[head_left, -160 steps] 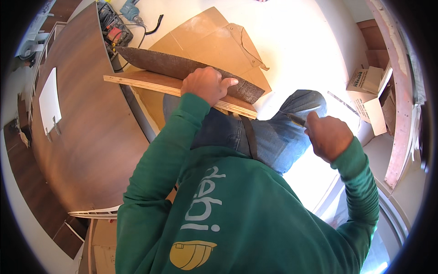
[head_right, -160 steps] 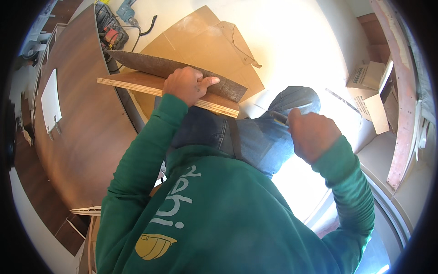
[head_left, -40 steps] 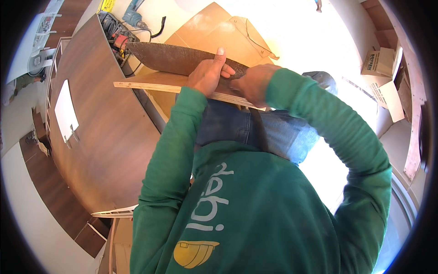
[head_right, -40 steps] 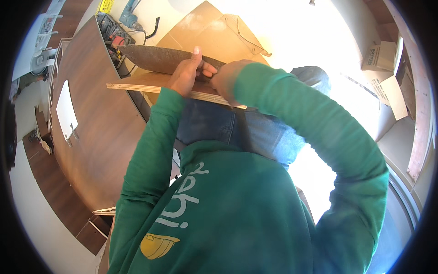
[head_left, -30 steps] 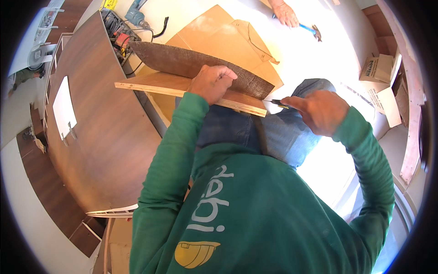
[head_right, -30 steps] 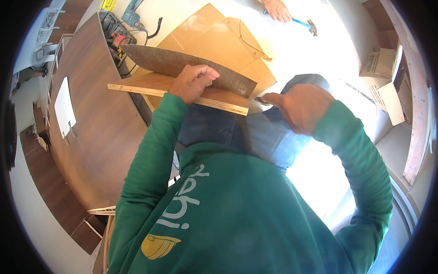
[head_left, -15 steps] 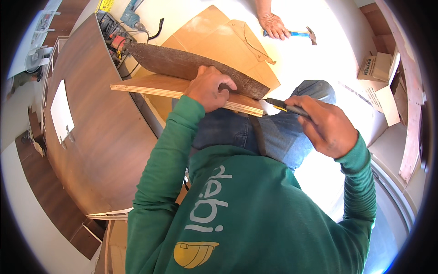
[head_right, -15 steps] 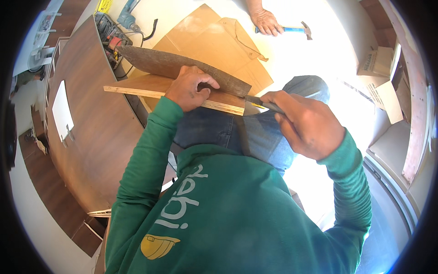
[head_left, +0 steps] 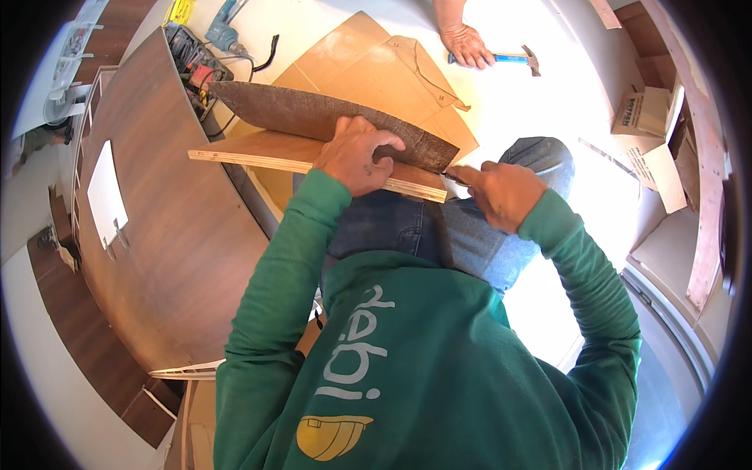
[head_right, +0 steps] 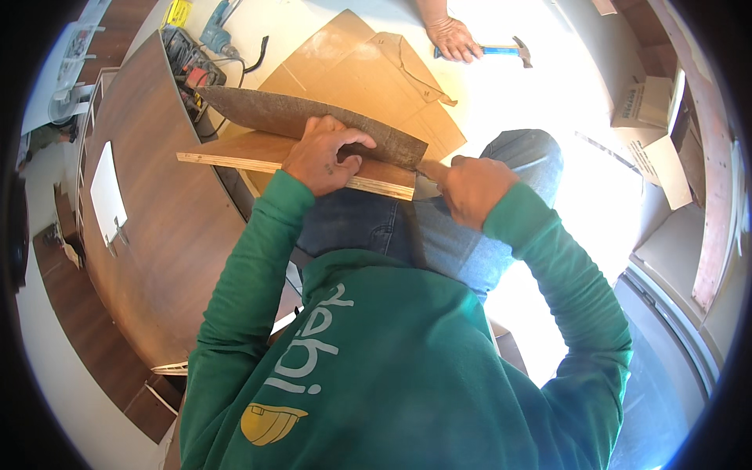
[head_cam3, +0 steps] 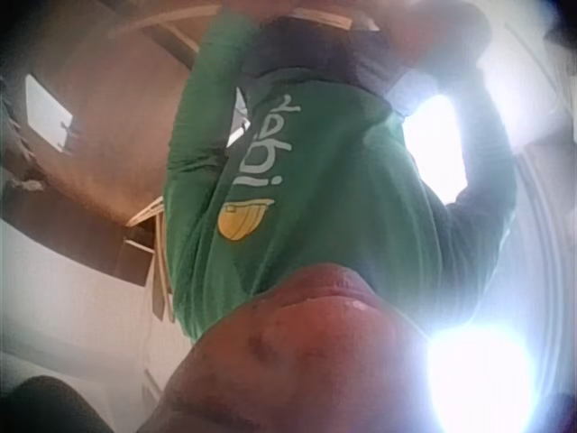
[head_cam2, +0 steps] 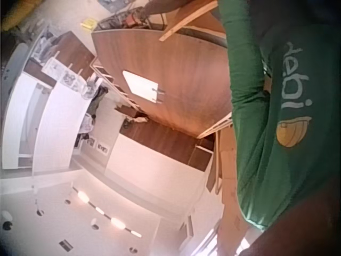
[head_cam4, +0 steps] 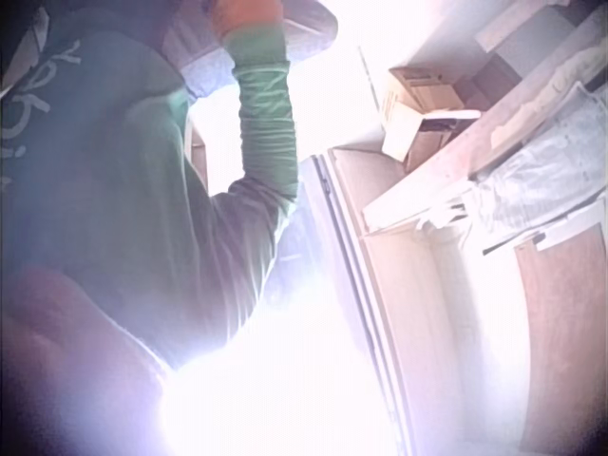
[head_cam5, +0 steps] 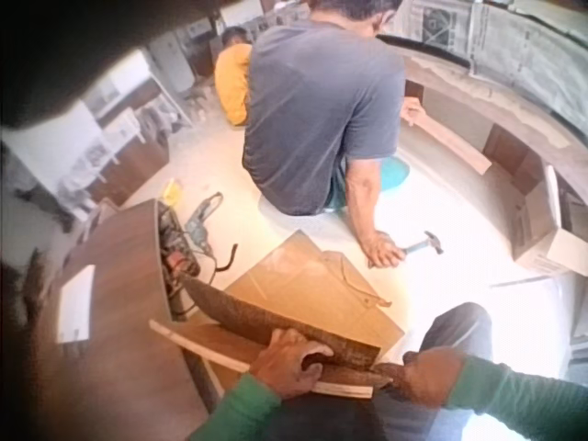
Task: The person uses a utility knife to cut a piece of laminate flooring along a straight edge. They then handle white cabinet doors, attaching metal hinges to them.
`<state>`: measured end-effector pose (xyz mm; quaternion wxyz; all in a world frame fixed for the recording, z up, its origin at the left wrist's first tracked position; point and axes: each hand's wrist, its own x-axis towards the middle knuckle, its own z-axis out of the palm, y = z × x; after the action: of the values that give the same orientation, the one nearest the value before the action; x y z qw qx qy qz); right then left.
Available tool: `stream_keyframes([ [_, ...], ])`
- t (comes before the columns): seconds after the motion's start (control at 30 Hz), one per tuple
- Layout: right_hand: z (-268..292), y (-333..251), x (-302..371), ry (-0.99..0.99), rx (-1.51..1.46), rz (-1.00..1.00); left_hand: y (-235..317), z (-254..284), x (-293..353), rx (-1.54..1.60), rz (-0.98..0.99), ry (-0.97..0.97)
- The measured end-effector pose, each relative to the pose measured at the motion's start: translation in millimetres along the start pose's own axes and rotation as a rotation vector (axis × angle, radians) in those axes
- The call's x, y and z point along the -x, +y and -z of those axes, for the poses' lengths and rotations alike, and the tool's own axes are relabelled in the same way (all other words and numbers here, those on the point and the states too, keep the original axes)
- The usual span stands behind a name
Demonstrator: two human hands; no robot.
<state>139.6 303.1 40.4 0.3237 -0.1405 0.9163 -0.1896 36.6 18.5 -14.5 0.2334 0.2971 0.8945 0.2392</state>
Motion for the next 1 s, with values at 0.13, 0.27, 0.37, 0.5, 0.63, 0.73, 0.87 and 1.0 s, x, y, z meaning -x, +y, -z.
stream_keyframes([
  [0.13,-15.6,-10.6,15.3,0.161,0.160,0.071,0.2,3.5,-4.3,0.009,-0.004,-0.016],
  [0.27,-18.0,-14.6,-0.8,0.052,0.129,-0.066,-4.2,0.5,-8.3,0.003,-0.013,0.004],
  [0.37,-14.4,-11.5,-10.8,-0.065,0.145,-0.124,-1.8,2.3,-9.6,-0.005,-0.001,-0.017],
  [0.5,2.7,-3.8,10.4,-0.113,0.187,-0.146,-2.8,3.2,-11.0,0.014,0.003,-0.025],
  [0.63,34.6,13.3,53.6,-0.089,0.341,-0.208,-2.0,6.8,-12.1,-0.001,0.008,-0.037],
  [0.73,49.9,5.7,68.6,0.064,0.252,-0.097,-0.6,7.1,-10.6,0.028,0.043,-0.058],
  [0.87,27.3,-6.1,45.2,0.204,0.140,0.021,-1.4,8.5,-13.9,0.006,0.006,-0.064],
  [1.0,1.9,-7.4,-3.1,0.105,0.138,0.026,-4.2,6.2,-16.5,-0.014,-0.003,-0.065],
])
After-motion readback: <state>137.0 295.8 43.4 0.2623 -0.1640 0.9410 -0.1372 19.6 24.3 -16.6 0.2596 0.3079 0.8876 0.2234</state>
